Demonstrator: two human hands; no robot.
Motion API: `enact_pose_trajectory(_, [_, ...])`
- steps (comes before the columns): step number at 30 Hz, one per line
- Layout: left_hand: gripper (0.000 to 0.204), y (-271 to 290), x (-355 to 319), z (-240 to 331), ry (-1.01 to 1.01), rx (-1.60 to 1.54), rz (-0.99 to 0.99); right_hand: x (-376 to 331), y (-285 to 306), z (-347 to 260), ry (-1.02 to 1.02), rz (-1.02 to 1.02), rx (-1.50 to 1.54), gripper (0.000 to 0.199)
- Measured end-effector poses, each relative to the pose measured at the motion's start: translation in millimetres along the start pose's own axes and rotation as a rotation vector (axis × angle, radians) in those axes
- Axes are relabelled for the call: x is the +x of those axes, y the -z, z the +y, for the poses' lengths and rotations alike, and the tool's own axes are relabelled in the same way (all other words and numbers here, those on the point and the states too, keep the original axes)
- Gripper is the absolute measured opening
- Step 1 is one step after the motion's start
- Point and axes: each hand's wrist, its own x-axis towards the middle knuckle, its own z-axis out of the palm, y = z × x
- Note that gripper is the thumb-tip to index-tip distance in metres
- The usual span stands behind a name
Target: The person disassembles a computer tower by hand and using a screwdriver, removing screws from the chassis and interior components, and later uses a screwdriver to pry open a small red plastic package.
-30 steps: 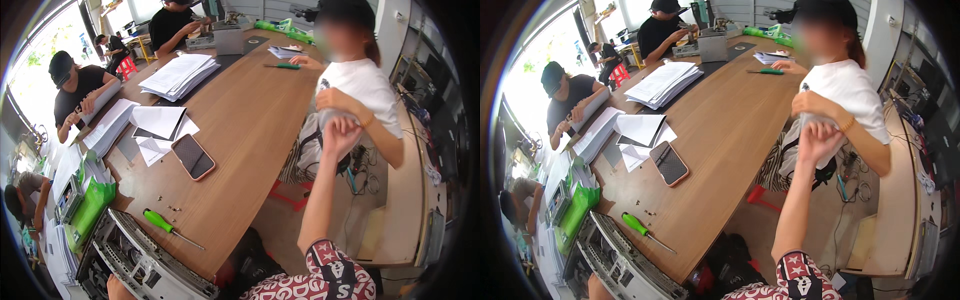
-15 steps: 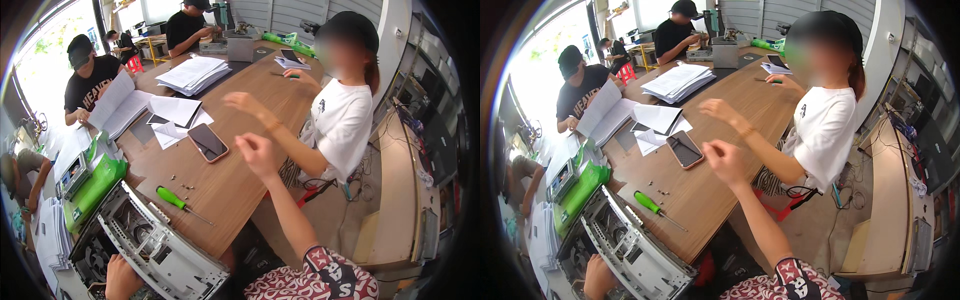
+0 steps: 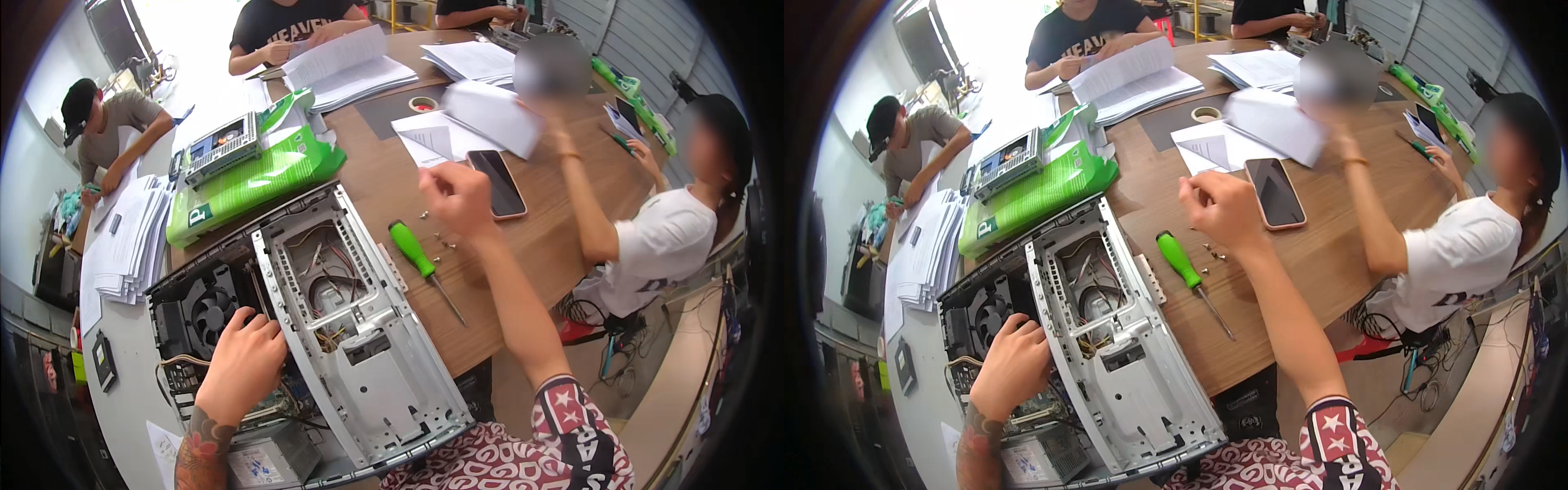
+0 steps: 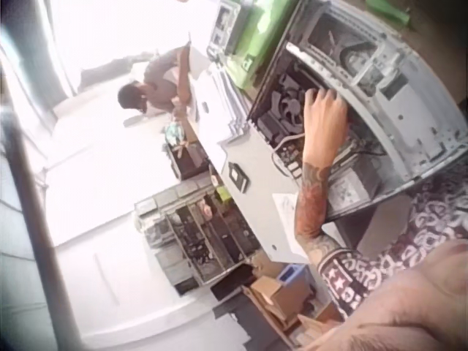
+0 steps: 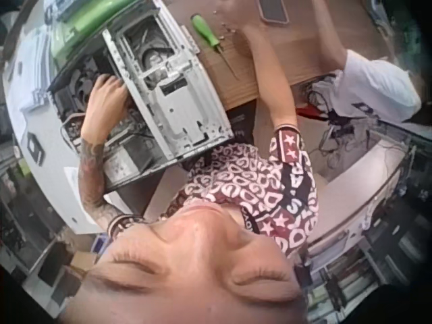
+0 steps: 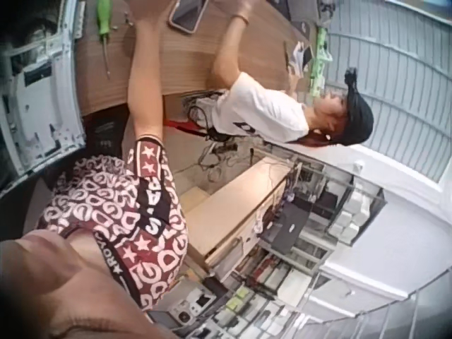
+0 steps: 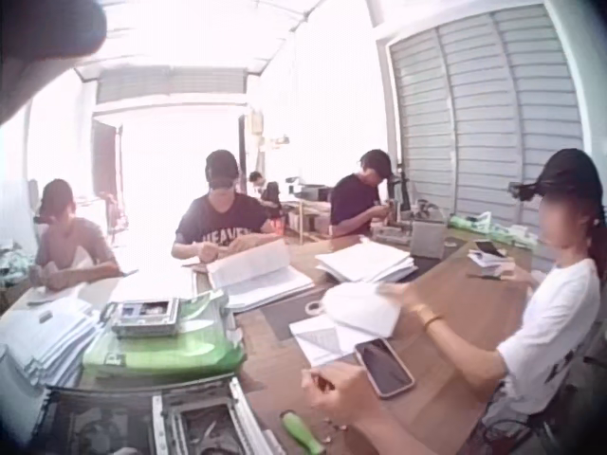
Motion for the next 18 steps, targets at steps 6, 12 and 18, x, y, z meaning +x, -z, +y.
enact_pose_trajectory(6, [0.019, 3, 10, 4, -0.043, 0.030, -0.001, 8, 20, 19, -0.232, -0.053, -0.039, 0.022])
enact_pose_trajectory(12, [0.020, 4, 14, 6, -0.038, -0.014, 0.003, 9, 21, 18, -0.237, -0.169, -0.058, 0.023])
enact_pose_trajectory(18, [0.020, 11, 11, 0, -0.003, -0.152, 0.000, 7, 15, 7, -0.104, -0.321, -0.189, 0.025])
